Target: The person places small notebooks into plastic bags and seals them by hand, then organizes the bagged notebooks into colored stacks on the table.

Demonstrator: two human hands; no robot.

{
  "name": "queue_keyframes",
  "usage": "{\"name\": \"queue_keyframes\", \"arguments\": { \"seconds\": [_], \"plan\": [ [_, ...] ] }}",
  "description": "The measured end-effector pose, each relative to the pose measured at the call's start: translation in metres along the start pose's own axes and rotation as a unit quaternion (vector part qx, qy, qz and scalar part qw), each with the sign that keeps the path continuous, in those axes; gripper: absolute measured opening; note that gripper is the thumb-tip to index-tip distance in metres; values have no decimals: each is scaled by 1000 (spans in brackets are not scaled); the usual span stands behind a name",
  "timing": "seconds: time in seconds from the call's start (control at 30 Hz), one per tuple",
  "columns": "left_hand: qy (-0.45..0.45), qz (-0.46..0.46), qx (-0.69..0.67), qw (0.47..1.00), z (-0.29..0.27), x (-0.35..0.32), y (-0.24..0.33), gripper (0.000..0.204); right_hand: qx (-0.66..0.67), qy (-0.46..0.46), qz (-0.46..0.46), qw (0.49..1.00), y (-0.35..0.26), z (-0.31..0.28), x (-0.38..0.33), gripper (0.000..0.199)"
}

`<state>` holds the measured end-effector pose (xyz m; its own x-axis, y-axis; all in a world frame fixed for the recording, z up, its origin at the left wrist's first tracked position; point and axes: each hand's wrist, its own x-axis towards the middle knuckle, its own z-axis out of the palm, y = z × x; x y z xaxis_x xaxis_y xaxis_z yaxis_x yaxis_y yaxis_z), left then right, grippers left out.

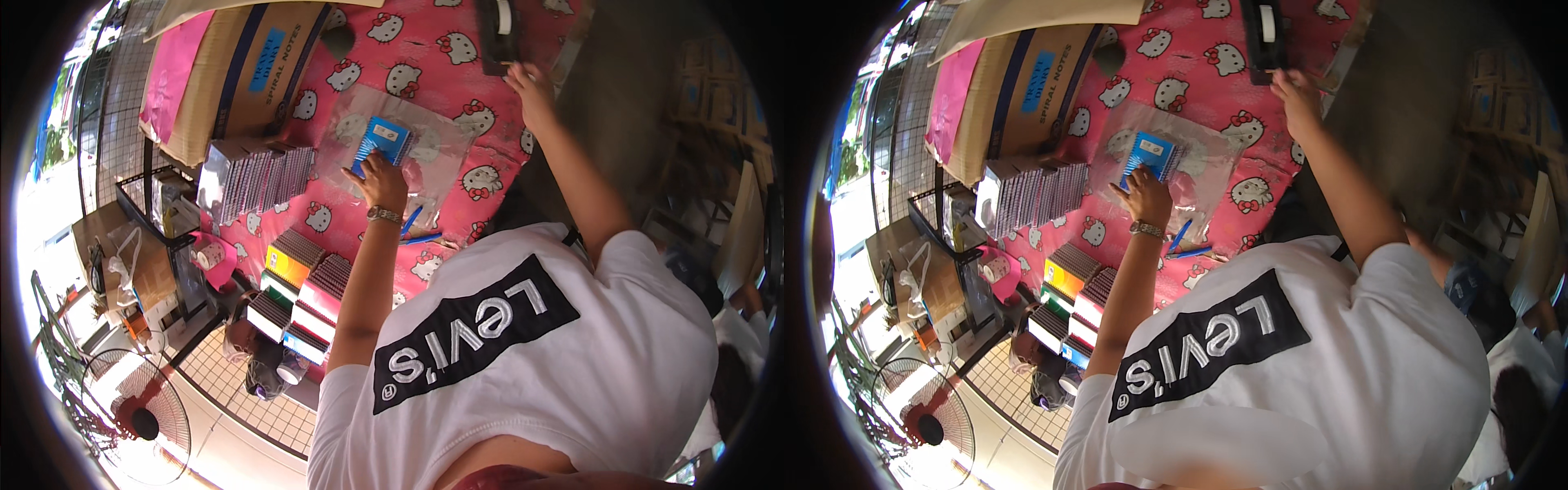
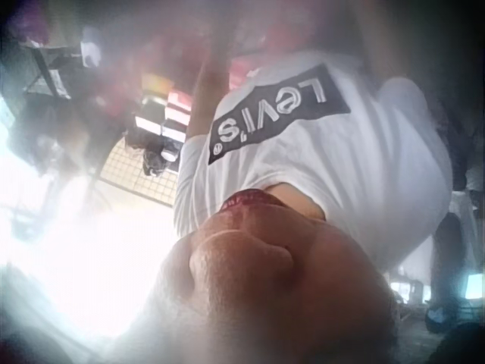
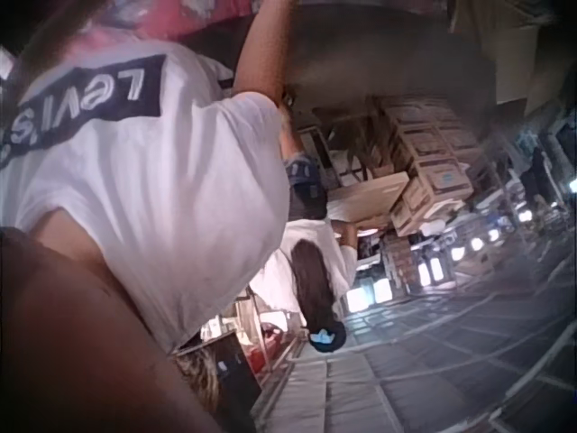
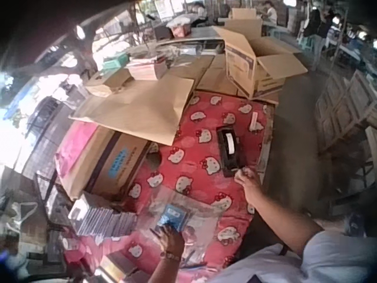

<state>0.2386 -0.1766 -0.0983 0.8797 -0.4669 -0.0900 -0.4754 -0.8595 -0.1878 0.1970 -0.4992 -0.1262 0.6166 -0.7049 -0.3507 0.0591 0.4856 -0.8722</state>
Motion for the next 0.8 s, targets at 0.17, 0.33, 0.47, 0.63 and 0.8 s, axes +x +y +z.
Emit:
{"name": "queue_keyframes", "arguments": {
  "seconds": [0.17,0.33,0.47,0.63,0.8],
  "plan": [
    [61,10,-89,994,10,0,7,52,98,-108,246,958,50,-30,14,3],
    [129,-22,-179,975,25,-9,3,45,-328,-599,68,727,31,154,-42,16],
    [164,-35,-212,963,32,-8,7,41,-553,-719,-208,366,71,214,-30,32],
    [183,-100,-246,947,44,-19,13,47,-602,-687,-277,299,82,224,-41,32],
    [147,-104,-187,966,40,-28,11,55,-663,-626,-275,304,46,224,-55,37]
  ]
}}
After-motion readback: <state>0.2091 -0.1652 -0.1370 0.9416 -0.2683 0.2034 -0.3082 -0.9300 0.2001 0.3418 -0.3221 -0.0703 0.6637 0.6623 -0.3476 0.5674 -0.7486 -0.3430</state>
